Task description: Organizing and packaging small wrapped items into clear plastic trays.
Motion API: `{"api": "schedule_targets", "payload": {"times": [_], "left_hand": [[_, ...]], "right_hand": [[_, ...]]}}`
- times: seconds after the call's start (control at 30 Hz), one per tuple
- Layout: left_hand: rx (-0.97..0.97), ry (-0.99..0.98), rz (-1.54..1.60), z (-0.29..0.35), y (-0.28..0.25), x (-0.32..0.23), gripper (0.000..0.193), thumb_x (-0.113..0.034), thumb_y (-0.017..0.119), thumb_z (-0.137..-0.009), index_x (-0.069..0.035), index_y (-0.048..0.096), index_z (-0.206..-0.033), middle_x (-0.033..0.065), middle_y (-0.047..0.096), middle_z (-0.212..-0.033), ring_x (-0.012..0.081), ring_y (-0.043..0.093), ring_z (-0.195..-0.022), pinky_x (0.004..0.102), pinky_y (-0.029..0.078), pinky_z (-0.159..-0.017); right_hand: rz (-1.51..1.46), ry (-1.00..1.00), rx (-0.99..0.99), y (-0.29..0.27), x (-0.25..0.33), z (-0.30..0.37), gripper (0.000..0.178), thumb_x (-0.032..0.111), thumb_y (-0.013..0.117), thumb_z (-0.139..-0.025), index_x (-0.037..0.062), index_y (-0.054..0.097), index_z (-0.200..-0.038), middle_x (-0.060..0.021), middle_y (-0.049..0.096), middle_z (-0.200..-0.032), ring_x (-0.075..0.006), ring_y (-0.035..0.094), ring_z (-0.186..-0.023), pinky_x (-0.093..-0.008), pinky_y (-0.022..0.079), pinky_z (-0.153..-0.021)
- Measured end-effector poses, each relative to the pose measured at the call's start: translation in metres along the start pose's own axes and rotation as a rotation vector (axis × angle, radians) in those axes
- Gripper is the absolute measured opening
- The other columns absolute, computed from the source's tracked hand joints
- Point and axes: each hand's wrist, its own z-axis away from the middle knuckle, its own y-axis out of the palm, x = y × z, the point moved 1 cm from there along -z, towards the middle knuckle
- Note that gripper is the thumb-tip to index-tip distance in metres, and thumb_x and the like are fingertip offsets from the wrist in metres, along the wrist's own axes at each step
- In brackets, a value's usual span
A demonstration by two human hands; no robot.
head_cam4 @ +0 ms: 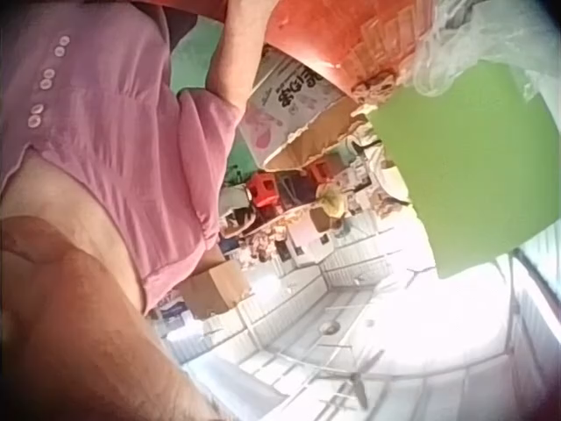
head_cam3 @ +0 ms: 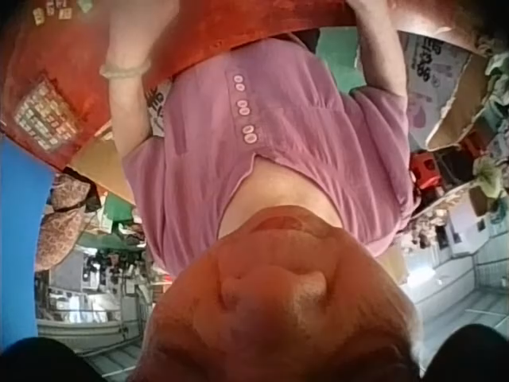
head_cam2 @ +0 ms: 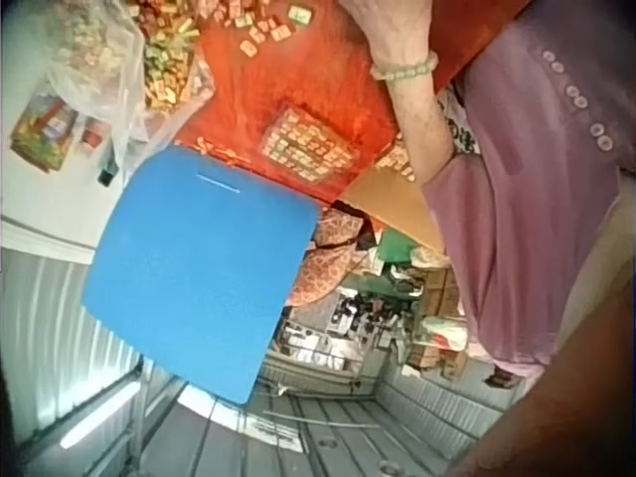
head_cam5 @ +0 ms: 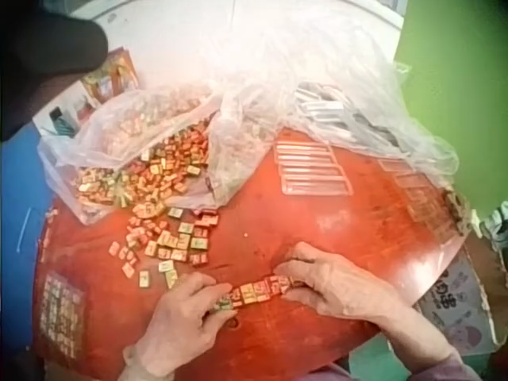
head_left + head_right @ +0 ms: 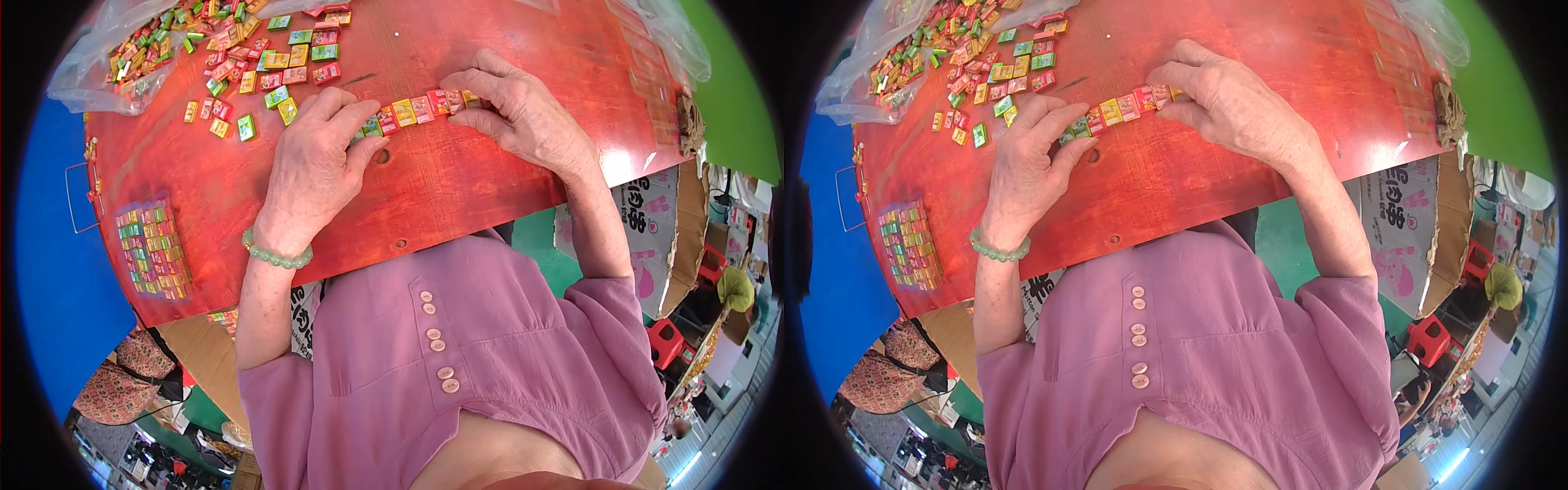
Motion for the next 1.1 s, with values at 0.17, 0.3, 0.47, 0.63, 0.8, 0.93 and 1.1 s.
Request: {"api": "schedule_targets", "payload": {"times": [0.17, 0.3, 0.47, 0.63, 0.8, 0.93, 1.1], "left_hand": [[-0.034, 0.108, -0.192, -0.005, -0.002, -0.007, 0.033, -0.006, 0.081, -0.078, -0.001, 0.07, -0.109, 0.0106, 0.064, -0.102, 0.0317, 0.059, -0.099, 0.0425, 0.052, -0.086], [0.035, 0.103, -0.232, -0.01, -0.006, -0.011, 0.033, -0.006, 0.081, -0.078, 0.0, 0.07, -0.108, 0.012, 0.064, -0.101, 0.0326, 0.06, -0.099, 0.0429, 0.052, -0.086], [0.067, 0.102, -0.172, -0.015, -0.009, -0.012, 0.032, -0.004, 0.08, -0.079, 0.001, 0.069, -0.109, 0.0139, 0.065, -0.103, 0.0336, 0.063, -0.099, 0.0435, 0.054, -0.086], [0.108, 0.121, -0.145, -0.018, -0.008, -0.008, 0.032, -0.003, 0.079, -0.079, 0.002, 0.069, -0.11, 0.0139, 0.065, -0.103, 0.0334, 0.065, -0.099, 0.0432, 0.054, -0.086], [0.112, 0.151, -0.153, -0.022, -0.01, -0.01, 0.03, -0.003, 0.076, -0.082, 0.003, 0.068, -0.11, 0.0149, 0.063, -0.103, 0.0345, 0.062, -0.099, 0.0436, 0.054, -0.086], [0.132, 0.168, -0.212, -0.02, -0.01, -0.019, 0.027, -0.002, 0.068, -0.087, 0.005, 0.064, -0.113, 0.0187, 0.059, -0.107, 0.0375, 0.059, -0.101, 0.045, 0.052, -0.088], [0.134, 0.191, -0.294, -0.013, 0.0, -0.022, 0.035, 0.001, 0.067, -0.086, 0.008, 0.061, -0.121, 0.0197, 0.056, -0.111, 0.0373, 0.056, -0.102, 0.0449, 0.051, -0.089]], "right_hand": [[0.018, -0.026, -0.043, 0.006, 0.002, 0.001, 0.037, 0.012, 0.077, -0.089, 0.0027, 0.067, -0.124, -0.013, 0.064, -0.117, -0.0338, 0.067, -0.102, -0.0402, 0.056, -0.086], [0.049, -0.035, -0.049, 0.006, 0.002, 0.001, 0.039, 0.013, 0.078, -0.088, 0.0027, 0.067, -0.125, -0.0129, 0.064, -0.117, -0.0336, 0.067, -0.103, -0.0406, 0.056, -0.087], [0.048, -0.029, -0.028, 0.006, 0.004, -0.003, 0.039, 0.013, 0.078, -0.087, 0.0039, 0.069, -0.124, -0.0122, 0.063, -0.116, -0.0332, 0.067, -0.102, -0.0406, 0.056, -0.086], [0.064, -0.047, -0.056, 0.01, 0.002, -0.003, 0.037, 0.015, 0.078, -0.088, 0.0039, 0.069, -0.122, -0.0122, 0.063, -0.112, -0.0326, 0.067, -0.098, -0.0405, 0.056, -0.083], [0.124, -0.095, -0.119, 0.01, 0.003, -0.005, 0.035, 0.016, 0.077, -0.088, 0.0029, 0.069, -0.119, -0.0127, 0.062, -0.107, -0.0327, 0.067, -0.095, -0.0411, 0.056, -0.081], [0.209, -0.107, -0.152, 0.013, 0.005, -0.003, 0.036, 0.02, 0.079, -0.086, 0.0039, 0.068, -0.116, -0.0121, 0.061, -0.104, -0.0323, 0.066, -0.094, -0.0415, 0.056, -0.081], [0.254, -0.115, -0.12, 0.019, 0.006, -0.002, 0.039, 0.026, 0.08, -0.084, 0.0059, 0.068, -0.116, -0.0105, 0.06, -0.105, -0.0305, 0.064, -0.097, -0.0415, 0.056, -0.083]]}}
